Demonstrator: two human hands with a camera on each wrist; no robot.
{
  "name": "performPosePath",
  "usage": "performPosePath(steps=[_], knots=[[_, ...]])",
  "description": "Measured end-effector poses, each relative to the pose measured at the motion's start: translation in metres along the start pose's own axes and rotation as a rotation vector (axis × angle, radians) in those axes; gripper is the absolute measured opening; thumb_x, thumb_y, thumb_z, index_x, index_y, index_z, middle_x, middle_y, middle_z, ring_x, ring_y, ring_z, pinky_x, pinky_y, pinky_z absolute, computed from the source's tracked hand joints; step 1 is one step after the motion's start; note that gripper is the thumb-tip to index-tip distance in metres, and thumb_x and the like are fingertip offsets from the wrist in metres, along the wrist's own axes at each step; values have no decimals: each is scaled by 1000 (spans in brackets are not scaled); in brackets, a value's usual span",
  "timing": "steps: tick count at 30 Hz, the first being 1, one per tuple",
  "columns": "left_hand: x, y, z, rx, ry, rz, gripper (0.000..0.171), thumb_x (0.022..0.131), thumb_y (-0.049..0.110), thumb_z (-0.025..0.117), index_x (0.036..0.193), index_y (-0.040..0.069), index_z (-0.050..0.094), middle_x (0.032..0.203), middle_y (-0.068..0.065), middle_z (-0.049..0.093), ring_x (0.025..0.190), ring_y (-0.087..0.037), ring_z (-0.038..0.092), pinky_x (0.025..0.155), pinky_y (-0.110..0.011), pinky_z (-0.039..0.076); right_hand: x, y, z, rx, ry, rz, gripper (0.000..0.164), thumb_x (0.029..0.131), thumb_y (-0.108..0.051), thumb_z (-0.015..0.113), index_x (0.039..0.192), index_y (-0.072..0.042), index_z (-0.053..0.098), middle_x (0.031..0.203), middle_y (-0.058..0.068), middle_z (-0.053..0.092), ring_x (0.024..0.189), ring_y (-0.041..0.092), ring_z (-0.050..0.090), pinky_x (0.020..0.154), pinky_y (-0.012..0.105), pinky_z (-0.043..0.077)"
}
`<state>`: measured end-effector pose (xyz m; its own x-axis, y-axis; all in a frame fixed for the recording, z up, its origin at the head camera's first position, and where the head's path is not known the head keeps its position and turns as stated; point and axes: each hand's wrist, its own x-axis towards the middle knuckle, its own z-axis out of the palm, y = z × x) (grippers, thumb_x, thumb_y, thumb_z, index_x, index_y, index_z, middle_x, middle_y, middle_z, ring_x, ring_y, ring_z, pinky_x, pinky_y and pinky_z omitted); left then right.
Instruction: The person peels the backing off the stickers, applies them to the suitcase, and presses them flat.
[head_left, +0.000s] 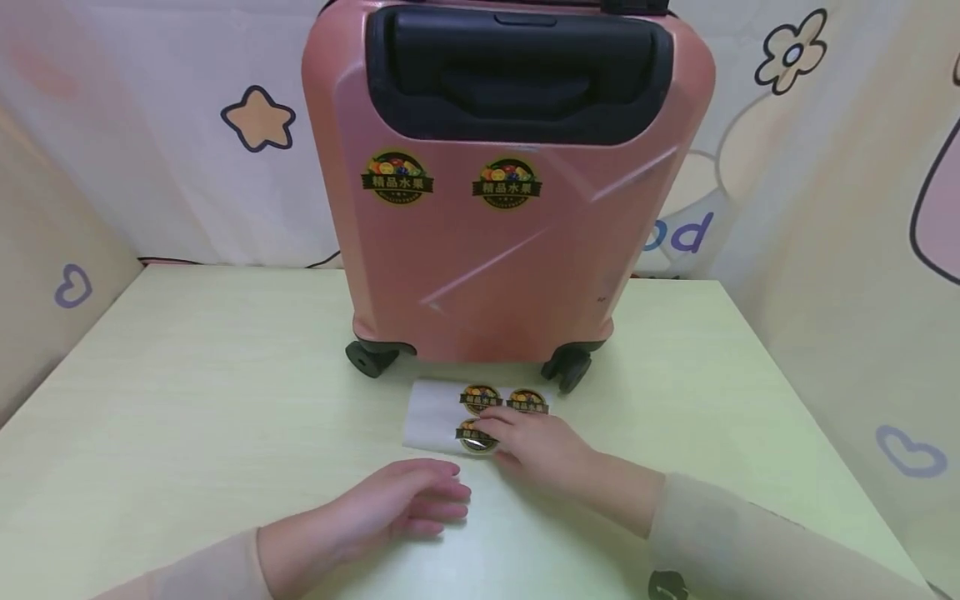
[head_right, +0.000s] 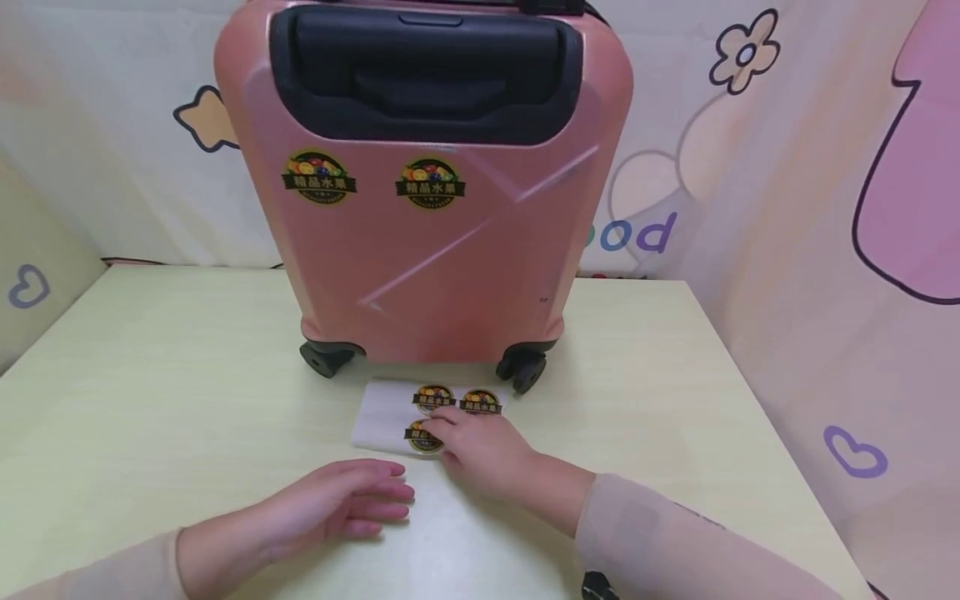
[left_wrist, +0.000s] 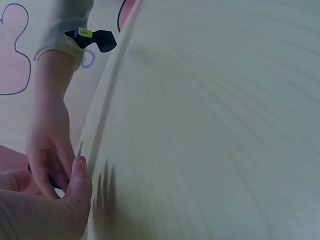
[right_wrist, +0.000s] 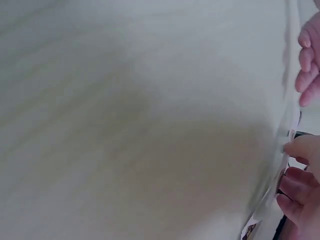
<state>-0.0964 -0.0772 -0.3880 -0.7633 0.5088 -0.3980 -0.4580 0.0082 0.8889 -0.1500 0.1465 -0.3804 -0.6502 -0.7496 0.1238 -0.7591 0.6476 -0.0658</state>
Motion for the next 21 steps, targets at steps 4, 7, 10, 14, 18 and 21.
performPosePath(steps=[4,7,10,14,18,21], knots=[[3,1,5,-40,23,20,56,96,29,49,135,-8,34,123,-20,57,107,-27,60,82,-34,50,2,1,-6,75,77,29,38,83,-13,68,120,-10,60,118,4,60,97,21,62,68,35,52],[9,3,9,-89,76,50,56,96,24,49,138,-9,30,125,-21,55,106,-25,60,78,-30,51,3,2,-11,134,123,50,37,83,-14,67,119,-10,60,117,3,61,102,21,61,76,36,51],[17,6,14,-137,155,91,52,96,20,50,136,-9,34,123,-19,56,102,-21,62,75,-27,52,3,2,-14,180,164,48,35,84,-14,67,118,-9,61,116,5,62,101,20,61,81,36,50],[27,10,17,-167,229,151,39,96,17,51,125,-8,47,110,-10,62,94,-16,64,74,-25,51,2,1,-16,226,188,47,36,84,-14,68,118,-7,61,116,7,62,95,18,62,77,32,50],[32,12,20,-188,250,184,24,95,14,53,111,-4,56,98,-3,65,88,-13,64,73,-25,51,1,0,-19,257,174,62,39,85,-15,68,122,-7,59,119,7,61,88,15,61,73,29,50],[33,13,21,-197,276,198,19,94,13,54,106,-2,59,93,-2,66,84,-12,64,71,-26,50,2,-1,-20,270,170,62,41,85,-15,67,125,-8,57,120,7,61,95,17,62,78,32,50]])
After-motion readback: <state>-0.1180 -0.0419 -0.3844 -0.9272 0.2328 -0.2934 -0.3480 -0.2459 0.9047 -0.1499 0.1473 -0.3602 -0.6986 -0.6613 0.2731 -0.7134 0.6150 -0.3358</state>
